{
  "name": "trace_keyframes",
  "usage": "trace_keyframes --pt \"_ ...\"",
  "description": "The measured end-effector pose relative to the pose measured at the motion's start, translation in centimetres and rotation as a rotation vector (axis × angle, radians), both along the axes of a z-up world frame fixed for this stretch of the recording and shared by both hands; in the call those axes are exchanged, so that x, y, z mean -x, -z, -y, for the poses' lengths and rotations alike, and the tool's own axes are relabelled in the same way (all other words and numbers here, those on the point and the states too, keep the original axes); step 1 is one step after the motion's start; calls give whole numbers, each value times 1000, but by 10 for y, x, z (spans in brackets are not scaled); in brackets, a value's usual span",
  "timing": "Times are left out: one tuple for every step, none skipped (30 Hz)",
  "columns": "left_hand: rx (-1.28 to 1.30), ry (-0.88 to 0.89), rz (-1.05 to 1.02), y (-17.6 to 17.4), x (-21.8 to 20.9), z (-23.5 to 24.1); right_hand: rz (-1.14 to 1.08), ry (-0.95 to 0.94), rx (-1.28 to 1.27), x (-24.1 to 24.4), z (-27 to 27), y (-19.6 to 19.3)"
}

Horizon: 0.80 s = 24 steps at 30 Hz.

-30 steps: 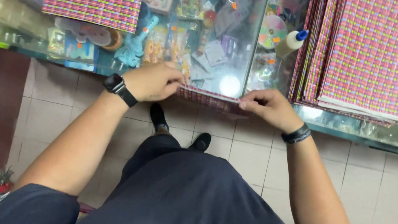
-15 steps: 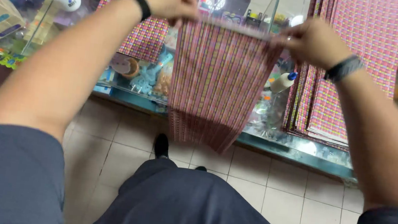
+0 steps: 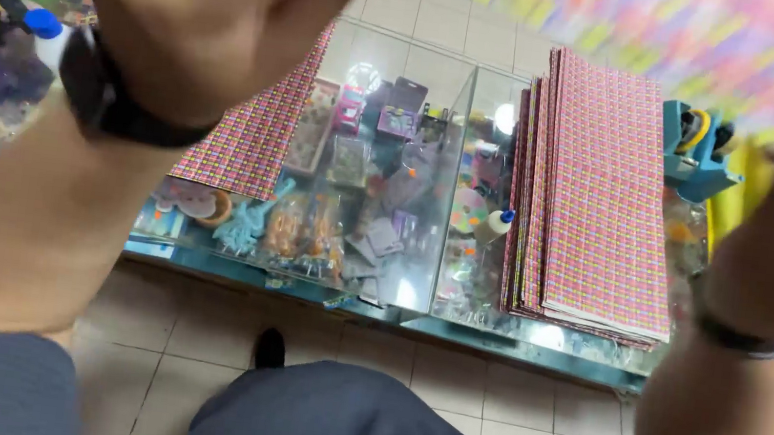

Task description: Applying glue to patterned paper and folding it to create paper bags.

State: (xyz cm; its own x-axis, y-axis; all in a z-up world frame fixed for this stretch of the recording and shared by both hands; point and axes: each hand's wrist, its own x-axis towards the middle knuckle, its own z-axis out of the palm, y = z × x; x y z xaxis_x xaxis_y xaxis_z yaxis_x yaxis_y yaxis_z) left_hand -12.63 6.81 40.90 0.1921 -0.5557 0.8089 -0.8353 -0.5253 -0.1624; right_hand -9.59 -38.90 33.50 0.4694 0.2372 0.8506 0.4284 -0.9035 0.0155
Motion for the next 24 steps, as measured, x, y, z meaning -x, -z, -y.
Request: trace_keyframes --pt "14 31 86 23 -4 -2 106 -260 23 9 -27 9" --pt "28 62 172 47 -7 -3 215 -521 38 18 -54 19" --pt "30 63 163 86 -17 -6 206 -521 37 9 -62 49" --pt "58 -38 120 126 -26 -8 152 -490 -21 1 -70 79" --pt "85 -136 69 168 -32 -10 92 -455 -81 -4 -76 111" --pt "86 -132 53 195 -34 -7 76 -450 -82 -6 -80 135" --pt "111 -177 -39 223 -34 -5 -5 -421 -65 -8 -84 159" --pt "135 -221 -132 251 -34 -3 -86 -392 -47 -10 -88 184" --pt "137 -226 -156 286 -38 -4 -111 -395 -47 -9 -93 207" --pt "146 -318 -242 322 -41 -5 -130 -326 25 -7 -98 230" --pt "150 -413 -322 357 -44 -7 -143 -262 95 -7 -104 254" --pt "149 -421 -342 382 -39 -8 -163 -270 94 -4 -104 274" --pt "93 -494 -436 406 -34 -9 -234 -230 175 -1 -105 295" --pt "36 -566 -530 430 -28 -11 -305 -190 258 2 -105 316" --pt "30 -568 -548 433 -19 -6 -323 -193 255 8 -107 323" --pt "30 -570 -632 436 -11 -1 -357 -175 272 14 -109 330" --pt "31 -577 -714 438 -4 2 -387 -160 289 16 -112 336" --pt "27 -583 -729 428 2 9 -402 -168 287 20 -115 336" --pt "32 -599 -725 417 9 16 -438 -117 283 25 -117 337" --pt "37 -615 -721 406 16 24 -473 -66 279 31 -119 337" --pt "33 -622 -730 406 19 33 -482 -74 277 36 -126 331" --pt "5 -575 -748 406 22 42 -530 -170 247 42 -132 325" --pt "-23 -524 -760 404 21 51 -571 -263 214 45 -139 317" --pt "-27 -528 -764 405 18 61 -574 -267 210 42 -149 319"
